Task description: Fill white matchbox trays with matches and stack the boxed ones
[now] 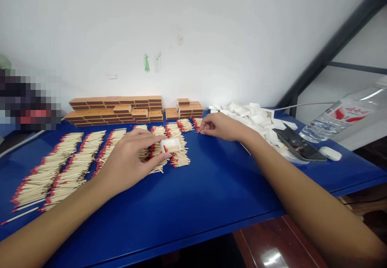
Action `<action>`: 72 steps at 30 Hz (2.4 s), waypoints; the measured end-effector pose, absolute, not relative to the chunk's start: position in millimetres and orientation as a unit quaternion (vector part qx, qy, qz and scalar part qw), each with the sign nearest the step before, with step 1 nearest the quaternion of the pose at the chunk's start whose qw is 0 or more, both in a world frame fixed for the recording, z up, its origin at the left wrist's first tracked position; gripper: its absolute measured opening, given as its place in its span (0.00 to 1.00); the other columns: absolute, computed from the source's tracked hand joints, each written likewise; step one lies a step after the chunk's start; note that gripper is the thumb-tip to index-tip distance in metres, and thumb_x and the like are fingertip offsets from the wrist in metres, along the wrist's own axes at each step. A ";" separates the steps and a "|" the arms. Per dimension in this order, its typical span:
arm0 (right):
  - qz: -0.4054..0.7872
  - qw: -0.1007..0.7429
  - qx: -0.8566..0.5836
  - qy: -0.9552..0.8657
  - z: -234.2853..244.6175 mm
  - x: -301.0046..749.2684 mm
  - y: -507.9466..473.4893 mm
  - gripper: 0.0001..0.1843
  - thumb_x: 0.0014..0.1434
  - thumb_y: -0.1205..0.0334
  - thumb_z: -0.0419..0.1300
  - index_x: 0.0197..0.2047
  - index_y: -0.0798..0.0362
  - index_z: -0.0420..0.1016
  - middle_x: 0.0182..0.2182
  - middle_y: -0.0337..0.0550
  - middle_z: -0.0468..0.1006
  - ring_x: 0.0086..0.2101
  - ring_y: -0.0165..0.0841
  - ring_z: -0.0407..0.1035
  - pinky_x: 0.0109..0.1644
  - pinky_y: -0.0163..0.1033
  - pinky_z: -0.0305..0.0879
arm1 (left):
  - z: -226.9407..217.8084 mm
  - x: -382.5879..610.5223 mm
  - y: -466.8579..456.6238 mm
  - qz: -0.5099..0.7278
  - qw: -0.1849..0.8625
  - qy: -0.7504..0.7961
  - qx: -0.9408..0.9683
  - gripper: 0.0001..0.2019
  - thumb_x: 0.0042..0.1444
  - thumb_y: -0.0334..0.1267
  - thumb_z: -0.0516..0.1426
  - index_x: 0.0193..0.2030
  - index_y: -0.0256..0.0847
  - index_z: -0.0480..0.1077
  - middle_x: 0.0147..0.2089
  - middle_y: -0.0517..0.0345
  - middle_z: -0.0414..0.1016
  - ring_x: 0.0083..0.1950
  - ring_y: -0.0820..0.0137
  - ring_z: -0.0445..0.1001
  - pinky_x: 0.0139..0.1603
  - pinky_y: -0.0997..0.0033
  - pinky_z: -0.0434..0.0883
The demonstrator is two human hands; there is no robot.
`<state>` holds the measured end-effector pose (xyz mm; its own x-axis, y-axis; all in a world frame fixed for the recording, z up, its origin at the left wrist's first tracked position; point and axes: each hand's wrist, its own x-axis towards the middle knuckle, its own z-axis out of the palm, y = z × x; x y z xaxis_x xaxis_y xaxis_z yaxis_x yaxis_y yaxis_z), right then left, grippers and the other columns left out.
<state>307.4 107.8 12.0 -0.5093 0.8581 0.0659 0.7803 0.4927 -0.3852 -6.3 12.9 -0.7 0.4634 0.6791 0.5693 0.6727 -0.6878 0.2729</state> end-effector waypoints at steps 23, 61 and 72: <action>0.166 0.080 -0.508 -0.841 15.2 312.1 107.0 0.07 0.58 0.58 0.63 0.37 0.52 0.76 0.31 0.42 0.80 0.29 0.32 0.69 0.32 0.38 0.59 | -2.1 -7.1 15.0 0.339 -0.013 0.385 0.858 0.17 0.63 0.49 0.63 0.53 0.42 0.78 0.44 0.55 0.83 0.48 0.61 0.76 0.52 0.58 0.72; 0.087 0.248 -0.343 -0.902 29.4 259.3 56.6 0.05 0.66 0.65 0.58 0.38 0.52 0.74 0.34 0.41 0.75 0.34 0.31 0.66 0.39 0.37 0.59 | -4.0 -3.4 12.9 0.352 0.024 0.382 0.854 0.16 0.62 0.46 0.65 0.53 0.42 0.78 0.45 0.55 0.82 0.49 0.62 0.75 0.53 0.60 0.71; 0.085 0.107 -0.495 -0.858 8.5 307.8 111.4 0.04 0.58 0.68 0.61 0.35 0.54 0.77 0.31 0.43 0.80 0.30 0.33 0.70 0.34 0.37 0.59 | -4.0 -7.4 14.2 0.357 -0.003 0.381 0.853 0.17 0.62 0.48 0.64 0.52 0.41 0.78 0.45 0.54 0.83 0.49 0.62 0.76 0.53 0.58 0.72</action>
